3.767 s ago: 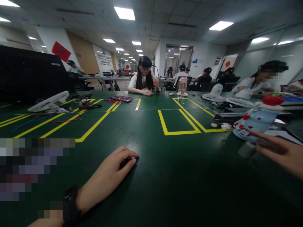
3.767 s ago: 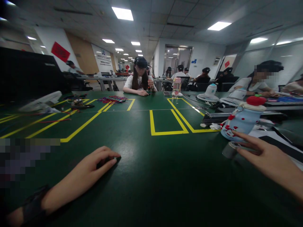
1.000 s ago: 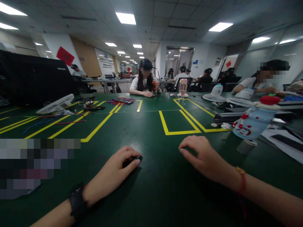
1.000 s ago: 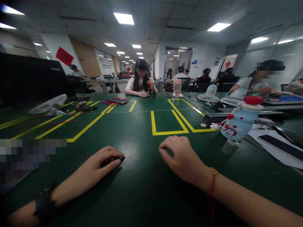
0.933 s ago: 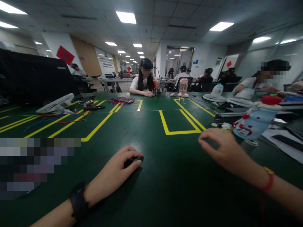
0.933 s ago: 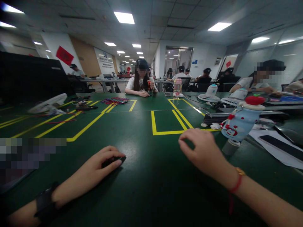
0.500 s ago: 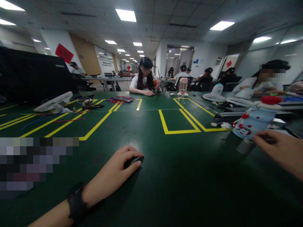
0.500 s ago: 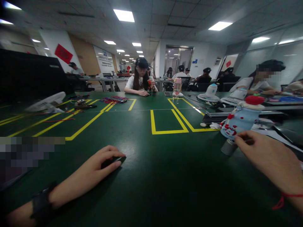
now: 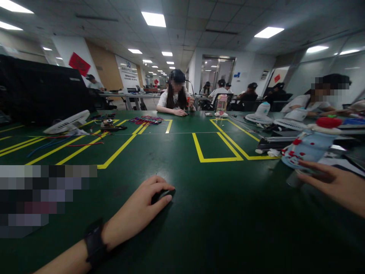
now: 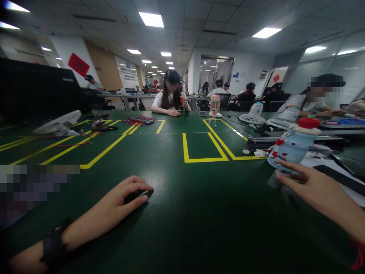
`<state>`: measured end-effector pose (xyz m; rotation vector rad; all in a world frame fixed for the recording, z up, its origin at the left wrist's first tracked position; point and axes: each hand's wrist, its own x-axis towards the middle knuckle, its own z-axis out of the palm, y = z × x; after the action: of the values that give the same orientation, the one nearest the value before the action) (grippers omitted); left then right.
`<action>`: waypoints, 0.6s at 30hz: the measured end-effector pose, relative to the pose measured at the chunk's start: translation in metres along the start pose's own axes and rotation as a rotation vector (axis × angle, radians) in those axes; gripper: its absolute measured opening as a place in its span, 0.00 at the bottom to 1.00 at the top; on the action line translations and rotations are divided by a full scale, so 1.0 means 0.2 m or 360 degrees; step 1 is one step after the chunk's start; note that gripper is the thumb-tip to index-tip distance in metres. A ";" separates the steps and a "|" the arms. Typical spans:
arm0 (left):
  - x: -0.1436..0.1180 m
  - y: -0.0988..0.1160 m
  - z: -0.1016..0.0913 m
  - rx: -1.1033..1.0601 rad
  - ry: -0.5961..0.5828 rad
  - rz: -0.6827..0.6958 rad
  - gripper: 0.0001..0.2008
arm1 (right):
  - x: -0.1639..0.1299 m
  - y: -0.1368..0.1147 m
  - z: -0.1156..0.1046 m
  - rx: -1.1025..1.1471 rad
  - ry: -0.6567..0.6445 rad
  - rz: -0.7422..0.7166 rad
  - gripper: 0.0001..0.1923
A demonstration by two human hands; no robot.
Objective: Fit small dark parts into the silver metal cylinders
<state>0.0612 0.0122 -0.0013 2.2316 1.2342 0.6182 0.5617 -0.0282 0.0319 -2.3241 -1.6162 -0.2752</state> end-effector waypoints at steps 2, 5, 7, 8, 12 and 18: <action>0.00 0.00 0.00 0.0000 0.0006 0.0000 0.13 | -0.03 -0.09 -0.02 0.0092 -0.0149 -0.0003 0.26; 0.00 0.01 0.01 -0.0002 0.0002 -0.0001 0.13 | -0.11 -0.34 -0.02 0.0343 -0.0106 -0.0279 0.26; 0.01 0.01 0.01 0.0005 0.0008 -0.0001 0.13 | -0.18 -0.55 -0.01 0.0602 -0.0118 -0.0666 0.23; 0.00 0.01 0.01 0.0010 0.0008 -0.0001 0.13 | -0.22 -0.67 0.00 0.0719 -0.0183 -0.0863 0.22; 0.00 0.00 0.01 0.0035 0.0005 0.0013 0.12 | -0.36 -1.05 0.05 0.1076 -0.0491 -0.1302 0.20; 0.05 0.13 0.03 -0.0066 0.0105 0.0036 0.12 | -0.44 -1.15 0.16 0.1402 -0.0625 -0.1029 0.33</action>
<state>0.0857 0.0074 0.0117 2.2097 1.2186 0.7253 0.3151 -0.0195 0.0041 -1.2053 -2.0540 0.6771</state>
